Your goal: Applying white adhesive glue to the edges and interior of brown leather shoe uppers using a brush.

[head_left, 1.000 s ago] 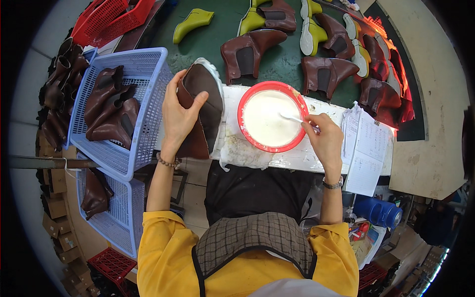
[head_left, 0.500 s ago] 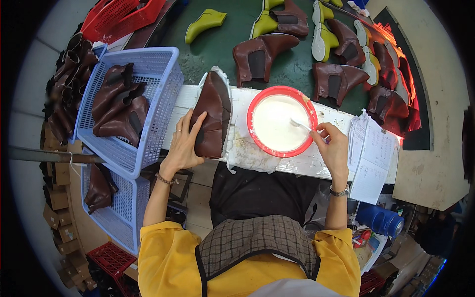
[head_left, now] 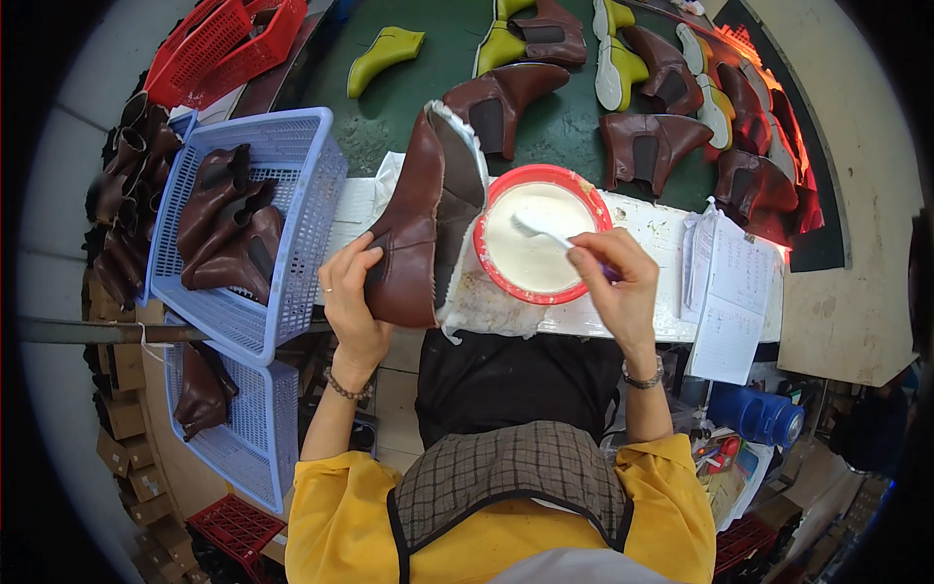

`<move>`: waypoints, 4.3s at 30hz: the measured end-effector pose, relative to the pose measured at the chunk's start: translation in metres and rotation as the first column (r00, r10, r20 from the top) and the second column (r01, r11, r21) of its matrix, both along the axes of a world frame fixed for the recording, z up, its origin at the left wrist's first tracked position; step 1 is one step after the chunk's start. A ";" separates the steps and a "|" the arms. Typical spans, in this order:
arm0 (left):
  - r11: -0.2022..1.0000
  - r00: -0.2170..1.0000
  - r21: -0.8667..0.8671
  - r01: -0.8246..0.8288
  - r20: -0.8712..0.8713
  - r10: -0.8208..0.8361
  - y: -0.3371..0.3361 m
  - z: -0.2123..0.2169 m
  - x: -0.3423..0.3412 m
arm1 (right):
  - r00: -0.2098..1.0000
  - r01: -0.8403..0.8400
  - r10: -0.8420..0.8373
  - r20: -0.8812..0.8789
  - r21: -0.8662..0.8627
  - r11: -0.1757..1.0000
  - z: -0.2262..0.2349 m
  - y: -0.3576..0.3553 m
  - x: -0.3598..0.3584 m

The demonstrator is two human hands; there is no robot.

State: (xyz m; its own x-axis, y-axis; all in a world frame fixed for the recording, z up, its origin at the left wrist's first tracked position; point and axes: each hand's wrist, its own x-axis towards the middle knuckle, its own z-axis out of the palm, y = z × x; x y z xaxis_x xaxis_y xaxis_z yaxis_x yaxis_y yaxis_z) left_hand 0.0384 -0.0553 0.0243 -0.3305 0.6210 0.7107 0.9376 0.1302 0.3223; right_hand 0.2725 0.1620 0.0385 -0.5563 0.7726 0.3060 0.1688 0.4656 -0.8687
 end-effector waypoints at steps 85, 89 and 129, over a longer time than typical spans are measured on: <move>0.956 -0.163 0.279 0.088 0.951 -0.262 -0.026 -0.017 -0.053 | 0.931 -0.323 0.360 -0.064 0.318 0.892 0.036 0.045 0.000; 0.887 -0.258 0.440 0.140 0.881 -0.397 -0.027 -0.031 -0.064 | 0.914 -0.363 0.403 -0.042 0.355 0.861 0.033 0.051 -0.002; 0.834 -0.273 0.117 0.540 0.961 0.043 -0.008 -0.009 -0.021 | 0.901 -0.398 0.430 0.062 0.513 0.761 0.046 0.048 -0.010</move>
State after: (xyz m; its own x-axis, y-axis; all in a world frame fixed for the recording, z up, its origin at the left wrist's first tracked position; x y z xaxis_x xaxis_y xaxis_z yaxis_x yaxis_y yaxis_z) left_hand 0.0175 -0.0638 0.0156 -0.1402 0.8950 -0.4234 -0.4422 0.3260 0.8356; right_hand 0.2630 0.2103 0.0847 -0.7556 0.1998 0.6238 -0.1838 0.8494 -0.4946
